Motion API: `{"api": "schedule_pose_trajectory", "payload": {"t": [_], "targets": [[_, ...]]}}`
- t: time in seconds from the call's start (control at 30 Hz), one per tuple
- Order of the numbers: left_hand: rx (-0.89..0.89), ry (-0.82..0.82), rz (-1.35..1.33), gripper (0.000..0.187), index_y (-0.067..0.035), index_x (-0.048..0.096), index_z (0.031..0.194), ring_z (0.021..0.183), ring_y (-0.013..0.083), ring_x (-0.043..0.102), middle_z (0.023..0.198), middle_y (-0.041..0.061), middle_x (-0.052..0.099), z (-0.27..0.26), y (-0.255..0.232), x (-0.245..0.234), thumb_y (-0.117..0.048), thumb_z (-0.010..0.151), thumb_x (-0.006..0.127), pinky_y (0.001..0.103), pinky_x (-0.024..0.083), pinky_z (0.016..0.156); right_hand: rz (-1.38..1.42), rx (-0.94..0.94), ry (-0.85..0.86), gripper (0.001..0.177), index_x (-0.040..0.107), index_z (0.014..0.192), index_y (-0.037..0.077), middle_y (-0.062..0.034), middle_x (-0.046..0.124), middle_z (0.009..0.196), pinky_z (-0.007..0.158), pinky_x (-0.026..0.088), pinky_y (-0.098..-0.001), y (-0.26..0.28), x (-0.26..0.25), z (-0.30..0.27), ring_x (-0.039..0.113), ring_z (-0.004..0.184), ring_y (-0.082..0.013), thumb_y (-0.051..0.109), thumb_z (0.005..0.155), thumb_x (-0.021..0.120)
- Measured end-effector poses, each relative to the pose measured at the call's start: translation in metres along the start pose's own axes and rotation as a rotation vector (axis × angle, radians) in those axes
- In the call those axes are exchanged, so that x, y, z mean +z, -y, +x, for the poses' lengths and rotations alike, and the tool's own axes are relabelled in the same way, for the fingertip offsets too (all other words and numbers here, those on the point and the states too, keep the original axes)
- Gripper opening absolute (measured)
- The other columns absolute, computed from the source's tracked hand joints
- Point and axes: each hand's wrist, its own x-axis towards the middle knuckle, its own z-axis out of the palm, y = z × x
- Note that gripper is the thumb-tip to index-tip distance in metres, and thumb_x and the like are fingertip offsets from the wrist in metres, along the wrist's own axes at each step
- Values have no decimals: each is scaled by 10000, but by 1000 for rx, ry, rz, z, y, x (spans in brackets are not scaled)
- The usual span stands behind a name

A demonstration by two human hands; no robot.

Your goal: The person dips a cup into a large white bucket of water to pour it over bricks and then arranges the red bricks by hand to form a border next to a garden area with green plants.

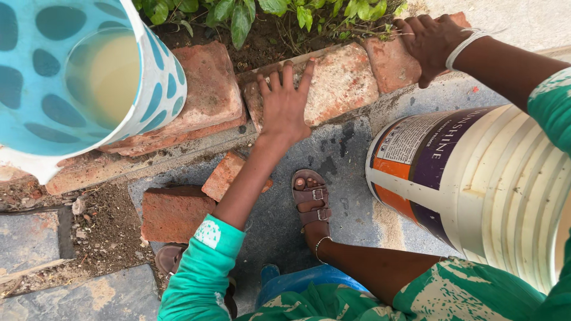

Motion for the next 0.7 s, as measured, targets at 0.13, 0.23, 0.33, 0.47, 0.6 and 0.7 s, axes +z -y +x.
{"api": "schedule_pose_trajectory", "payload": {"t": [0.13,0.23,0.33,0.47,0.6,0.7], "targets": [[0,-53,-19,1335,-180,154,1615,1386,461,371,1496,219,333,-6,-2,8,-210,524,922,677,237,1170,102,13,-60,1576,150,1648,-48,-168,395,1563,1041,519,-436,-3,-1,-6,420,1434,-285,697,493,921],[-1,-38,-5,1321,-170,145,1619,1381,467,370,1491,227,335,-2,-3,10,-167,534,900,691,242,1159,43,1,-42,1539,182,1630,-50,-160,390,1570,1043,513,-431,-2,-2,-6,415,1431,-286,721,516,913],[-22,23,-10,1341,-136,106,1616,1371,482,364,1492,248,316,4,-5,9,-181,538,902,699,244,1150,40,-6,-30,1493,226,1614,-38,-160,418,1537,1072,502,-433,-3,-1,-4,416,1436,-292,722,528,913],[-21,-46,69,1342,-95,84,1621,1318,479,402,1477,263,323,4,-8,17,-164,546,884,707,283,1110,60,-4,-45,1513,238,1620,-48,-168,433,1525,1063,515,-423,-4,1,-3,428,1436,-296,726,512,917],[-36,-66,69,1358,-42,90,1610,1309,507,411,1431,282,352,-15,-22,28,-294,559,911,714,320,1077,14,-26,-68,1472,245,1604,-27,-156,395,1572,1070,514,-420,-3,0,-7,419,1452,-290,730,528,903],[-41,-88,23,1405,-59,102,1596,1306,495,416,1434,269,356,-24,-21,30,-364,515,946,703,323,1077,9,-22,-55,1420,270,1587,-9,-156,360,1623,1102,505,-429,-3,-3,-8,411,1478,-298,703,539,912]]}}
